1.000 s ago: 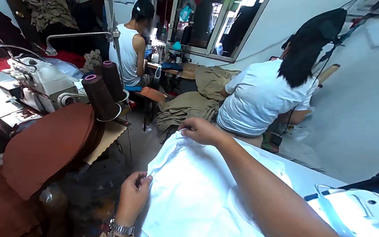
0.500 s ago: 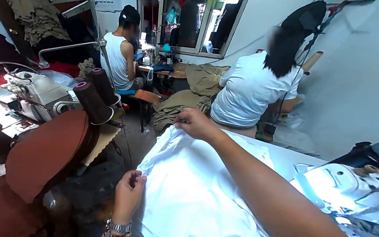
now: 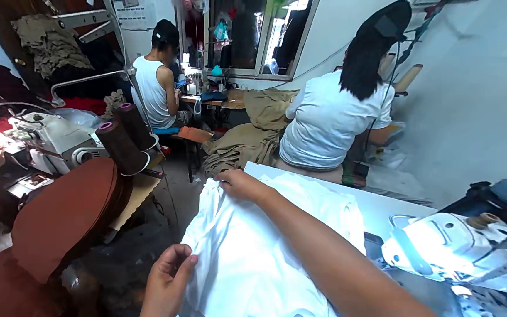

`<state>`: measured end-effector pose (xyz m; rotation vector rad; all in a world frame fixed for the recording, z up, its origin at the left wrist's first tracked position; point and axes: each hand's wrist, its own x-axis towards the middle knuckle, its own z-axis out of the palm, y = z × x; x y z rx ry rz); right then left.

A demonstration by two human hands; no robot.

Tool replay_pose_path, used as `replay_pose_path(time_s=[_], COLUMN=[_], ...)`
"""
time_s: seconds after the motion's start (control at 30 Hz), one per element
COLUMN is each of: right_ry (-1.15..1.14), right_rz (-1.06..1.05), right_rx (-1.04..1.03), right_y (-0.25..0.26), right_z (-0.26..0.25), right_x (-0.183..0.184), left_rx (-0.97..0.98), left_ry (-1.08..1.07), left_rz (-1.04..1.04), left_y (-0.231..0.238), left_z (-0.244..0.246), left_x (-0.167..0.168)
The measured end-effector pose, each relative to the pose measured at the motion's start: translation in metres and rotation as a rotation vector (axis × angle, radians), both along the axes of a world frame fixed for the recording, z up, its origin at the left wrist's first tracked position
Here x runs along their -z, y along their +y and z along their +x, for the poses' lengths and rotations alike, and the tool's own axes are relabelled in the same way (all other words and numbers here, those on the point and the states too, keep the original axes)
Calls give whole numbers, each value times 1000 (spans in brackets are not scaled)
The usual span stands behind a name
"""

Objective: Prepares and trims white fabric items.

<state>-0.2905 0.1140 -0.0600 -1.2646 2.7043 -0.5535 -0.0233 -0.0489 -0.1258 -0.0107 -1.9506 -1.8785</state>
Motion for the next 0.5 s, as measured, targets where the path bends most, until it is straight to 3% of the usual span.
replay_pose_path(time_s=[0.13,0.33,0.43,0.5], right_ry=[-71,-268,-449,-442], right_rz=[-34,-98,-257,-307], right_rx=[-49,-29,25,36], right_y=[3,32,54,67], right_z=[-3,5,8,7], right_x=[0,-28,-33,-35], left_rx=[17,-293,-348,-349], left_ry=[-22,-104,-74,-48], left_rz=[-93,-262,-314,-327], left_y=[10,-1,-4,-4], left_z=[6,3,1,0], left_x=[-1,1,1,0])
